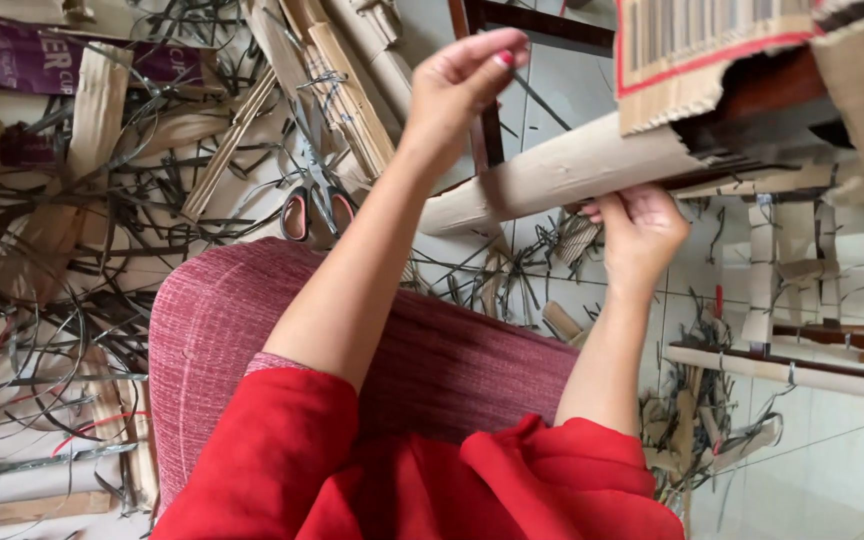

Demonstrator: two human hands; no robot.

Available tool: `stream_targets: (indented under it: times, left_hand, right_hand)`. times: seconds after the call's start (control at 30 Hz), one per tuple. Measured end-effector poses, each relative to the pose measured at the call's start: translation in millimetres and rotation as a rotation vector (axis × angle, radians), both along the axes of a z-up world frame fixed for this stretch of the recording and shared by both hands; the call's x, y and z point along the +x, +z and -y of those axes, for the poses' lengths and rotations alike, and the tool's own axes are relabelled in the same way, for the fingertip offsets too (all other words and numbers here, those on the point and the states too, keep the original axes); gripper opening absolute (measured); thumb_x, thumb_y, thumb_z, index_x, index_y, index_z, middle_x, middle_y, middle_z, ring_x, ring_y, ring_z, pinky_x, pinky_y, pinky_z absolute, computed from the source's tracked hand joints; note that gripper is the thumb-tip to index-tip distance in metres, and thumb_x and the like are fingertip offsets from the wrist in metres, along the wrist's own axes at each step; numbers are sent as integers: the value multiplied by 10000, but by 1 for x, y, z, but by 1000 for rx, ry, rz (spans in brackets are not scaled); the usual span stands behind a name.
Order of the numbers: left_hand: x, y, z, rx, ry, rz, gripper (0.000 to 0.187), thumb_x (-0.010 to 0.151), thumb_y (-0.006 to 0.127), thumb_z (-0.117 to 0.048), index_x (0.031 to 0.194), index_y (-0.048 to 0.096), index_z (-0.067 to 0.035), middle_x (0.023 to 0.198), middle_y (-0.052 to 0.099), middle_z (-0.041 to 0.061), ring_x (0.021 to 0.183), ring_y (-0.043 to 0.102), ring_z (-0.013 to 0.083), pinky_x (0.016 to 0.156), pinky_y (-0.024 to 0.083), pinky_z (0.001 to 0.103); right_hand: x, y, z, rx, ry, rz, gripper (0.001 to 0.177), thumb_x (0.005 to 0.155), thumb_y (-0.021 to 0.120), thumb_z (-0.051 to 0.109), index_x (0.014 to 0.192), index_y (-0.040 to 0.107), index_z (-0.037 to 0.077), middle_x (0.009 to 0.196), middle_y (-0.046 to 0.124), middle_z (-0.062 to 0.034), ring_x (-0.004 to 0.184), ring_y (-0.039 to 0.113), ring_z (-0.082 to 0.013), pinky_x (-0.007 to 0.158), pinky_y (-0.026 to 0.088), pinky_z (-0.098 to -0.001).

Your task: Securing cardboard tubes together by wrapping and twisting thin wire around them.

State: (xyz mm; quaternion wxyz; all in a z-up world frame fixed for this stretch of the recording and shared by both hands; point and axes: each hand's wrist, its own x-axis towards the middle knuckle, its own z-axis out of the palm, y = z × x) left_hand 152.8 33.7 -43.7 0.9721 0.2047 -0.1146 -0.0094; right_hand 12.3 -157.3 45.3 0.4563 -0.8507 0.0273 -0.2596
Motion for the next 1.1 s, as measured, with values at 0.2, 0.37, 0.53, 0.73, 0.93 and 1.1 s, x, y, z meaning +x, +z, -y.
stream_targets:
  times: [0.2, 0.37, 0.53, 0.73, 0.93, 1.1]
  left_hand:
    - [-35, 39, -36, 233, 68, -9, 228, 972, 666, 7, 1187, 738, -6, 1184, 767, 138, 1077, 752, 182, 836, 670, 328]
    - [-66, 65, -43, 382, 96, 48, 253, 949, 611, 46, 1153, 750, -9, 1123, 781, 130, 1023, 756, 160, 950, 632, 268]
    - [-90, 92, -44, 634, 195, 126, 228, 965, 609, 41, 1113, 761, -40, 1055, 791, 109, 976, 767, 137, 884, 629, 228]
    - [-111, 112, -38, 742, 307, 344, 177, 1029, 603, 7, 1069, 747, -87, 1124, 766, 122, 1122, 736, 199, 1030, 601, 310]
    - [-126, 131, -28, 814, 405, 445, 274, 957, 646, 88, 978, 798, -138, 973, 799, 53, 980, 772, 254, 970, 573, 391]
    - [-124, 122, -14, 859, 438, 533, 232, 938, 662, 90, 931, 764, -117, 927, 800, 45, 958, 776, 274, 941, 571, 407]
  right_hand:
    - [-12, -2, -6, 49, 24, 40, 100, 964, 645, -135, 986, 626, -39, 784, 690, -162, 660, 715, -214, 597, 591, -267]
    - [-24, -11, -13, 109, -42, 64, 195, 917, 482, -100, 955, 624, 29, 791, 636, -72, 710, 593, -139, 678, 504, -263]
    - [-28, -2, -40, 111, -82, 35, 347, 923, 776, 282, 1108, 624, 31, 1038, 675, -72, 930, 623, -122, 844, 531, -243]
    - [-16, -2, -50, 212, -143, 190, 378, 881, 829, 91, 982, 467, 124, 785, 505, 12, 683, 454, -81, 635, 401, -219]
    - [5, -31, -37, 187, -282, 311, 489, 832, 942, 204, 984, 484, 129, 800, 572, -19, 652, 549, -82, 635, 439, -205]
    - [2, -20, -59, 120, -235, 410, 360, 928, 796, 39, 1187, 547, 63, 858, 583, -44, 708, 549, -65, 672, 448, -186]
